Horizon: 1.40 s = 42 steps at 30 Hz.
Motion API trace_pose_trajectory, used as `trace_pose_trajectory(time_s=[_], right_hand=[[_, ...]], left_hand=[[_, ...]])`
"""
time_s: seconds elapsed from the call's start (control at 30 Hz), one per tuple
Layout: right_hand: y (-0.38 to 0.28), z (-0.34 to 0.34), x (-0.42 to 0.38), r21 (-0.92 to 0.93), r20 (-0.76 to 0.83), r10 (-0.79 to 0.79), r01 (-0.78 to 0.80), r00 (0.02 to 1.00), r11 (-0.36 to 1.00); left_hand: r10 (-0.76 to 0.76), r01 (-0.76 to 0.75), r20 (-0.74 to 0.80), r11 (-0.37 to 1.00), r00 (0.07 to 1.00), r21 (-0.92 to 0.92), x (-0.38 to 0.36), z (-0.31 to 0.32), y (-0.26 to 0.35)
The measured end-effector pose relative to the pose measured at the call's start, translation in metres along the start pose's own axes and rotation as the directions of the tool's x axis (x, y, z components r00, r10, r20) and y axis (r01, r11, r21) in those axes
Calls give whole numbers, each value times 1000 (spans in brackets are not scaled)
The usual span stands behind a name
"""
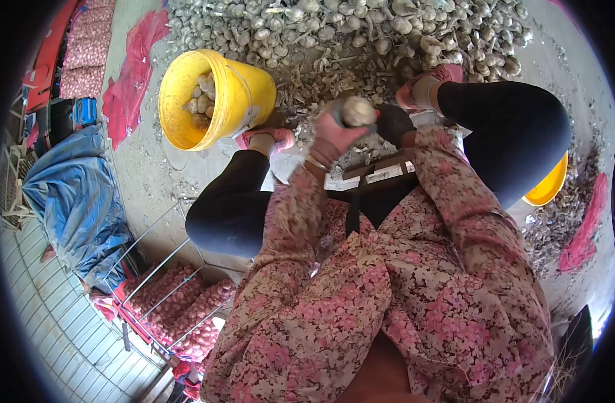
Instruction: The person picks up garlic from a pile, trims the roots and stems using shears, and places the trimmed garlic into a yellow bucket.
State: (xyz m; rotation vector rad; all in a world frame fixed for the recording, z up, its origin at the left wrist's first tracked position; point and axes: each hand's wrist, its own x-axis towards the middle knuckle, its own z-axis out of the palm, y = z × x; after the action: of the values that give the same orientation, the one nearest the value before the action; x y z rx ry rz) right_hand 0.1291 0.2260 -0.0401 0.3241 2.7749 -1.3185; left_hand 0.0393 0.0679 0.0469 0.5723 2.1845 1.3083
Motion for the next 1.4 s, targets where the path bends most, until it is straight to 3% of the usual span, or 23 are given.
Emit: trace_pose_trajectory(time_s=[0.07, 0.13, 0.17, 0.2, 0.27, 0.3, 0.37, 0.43, 0.47, 0.53, 0.6, 0.63, 0.67, 0.9, 0.93, 1.0, 1.03, 1.07, 1.13, 1.2, 1.23, 1.3, 1.4], right_hand=[[16, 16, 8, 110, -142, -97, 113, 985, 987], [47, 47, 16, 5, -167, 60, -61, 984, 998], [6, 6, 14, 219, 157, 424, -450, 892, 866], [-1, 8, 9, 224, 161, 406, -434, 899, 873], [-1, 8, 5, 765, 401, 514, -586, 758, 268], [-1, 5, 5, 814, 484, 459, -576, 745, 76], [-18, -15, 6, 875, 445, 467, -481, 764, -48], [-28, -34, 18, 898, 426, 423, -317, 800, -306], [-26, -40, 22, 898, 423, 422, -311, 802, -310], [-17, -53, 28, 846, 446, 369, -250, 816, -471], [12, -49, 43, 878, 454, 362, -340, 814, -338], [20, -53, 49, 918, 188, 607, -358, 772, 171], [27, -57, 55, 673, -165, 666, -410, 727, 615], [49, -106, 133, 274, -241, 753, -701, 613, 658], [71, -104, 150, 213, -211, 739, -708, 640, 673], [120, -92, 181, -166, -30, 422, -421, 906, 892], [111, -97, 180, -170, -29, 415, -413, 909, 895], [94, -110, 174, -7, -98, 554, -557, 827, 830], [67, -130, 154, 152, -140, 674, -657, 725, 738], [45, -139, 129, 223, -52, 536, -513, 843, 829], [44, -115, 120, 223, -186, 540, -500, 821, 837], [10, -104, 81, 467, -24, 376, -322, 926, 824], [-24, -74, 31, 383, -70, 197, -156, 978, 911]], left_hand=[[37, -31, 43, 991, 998, -134, -1, 16, 7], [-17, -22, -74, 864, 997, -502, 3, 20, -2], [10, -50, -98, 906, 995, -420, 9, 8, -21], [71, -103, -131, 962, 989, -252, 12, -7, -38], [54, -109, -208, 958, 977, -264, 8, -35, -17], [-88, -21, -278, 930, 956, -367, 7, -51, -9], [-217, 47, -308, 878, 926, -476, 14, -82, 5], [-117, -395, -448, 313, 886, -864, 25, -113, 18], [-127, -534, -523, -74, 843, -843, 30, -124, 21], [-154, -513, -506, -4, 849, -858, 55, -116, -6], [-225, -110, -316, 630, 922, -768, 82, -75, -15], [-295, -68, -265, 542, 918, -837, 95, -53, -18], [-362, -27, -208, 446, 909, -894, 103, -31, -16], [-422, 295, 91, 447, 902, -844, 128, 34, 25], [-426, 296, 88, 451, 900, -842, 125, 36, 24], [-429, 390, 230, 335, 874, -858, 117, 36, 23], [-289, 310, 170, 555, 942, -772, 108, 38, 21], [-287, 301, 162, 551, 944, -778, 107, 36, 18], [-499, 455, 298, 226, 813, -861, 106, 33, 13], [-461, 441, 333, 147, 823, -885, 116, 31, -17], [-422, 443, 375, 71, 825, -894, 118, 30, -25], [-429, 438, 412, -42, 804, -898, 112, 25, 11], [-336, 483, 499, -137, 799, -865, 104, 16, 19]])
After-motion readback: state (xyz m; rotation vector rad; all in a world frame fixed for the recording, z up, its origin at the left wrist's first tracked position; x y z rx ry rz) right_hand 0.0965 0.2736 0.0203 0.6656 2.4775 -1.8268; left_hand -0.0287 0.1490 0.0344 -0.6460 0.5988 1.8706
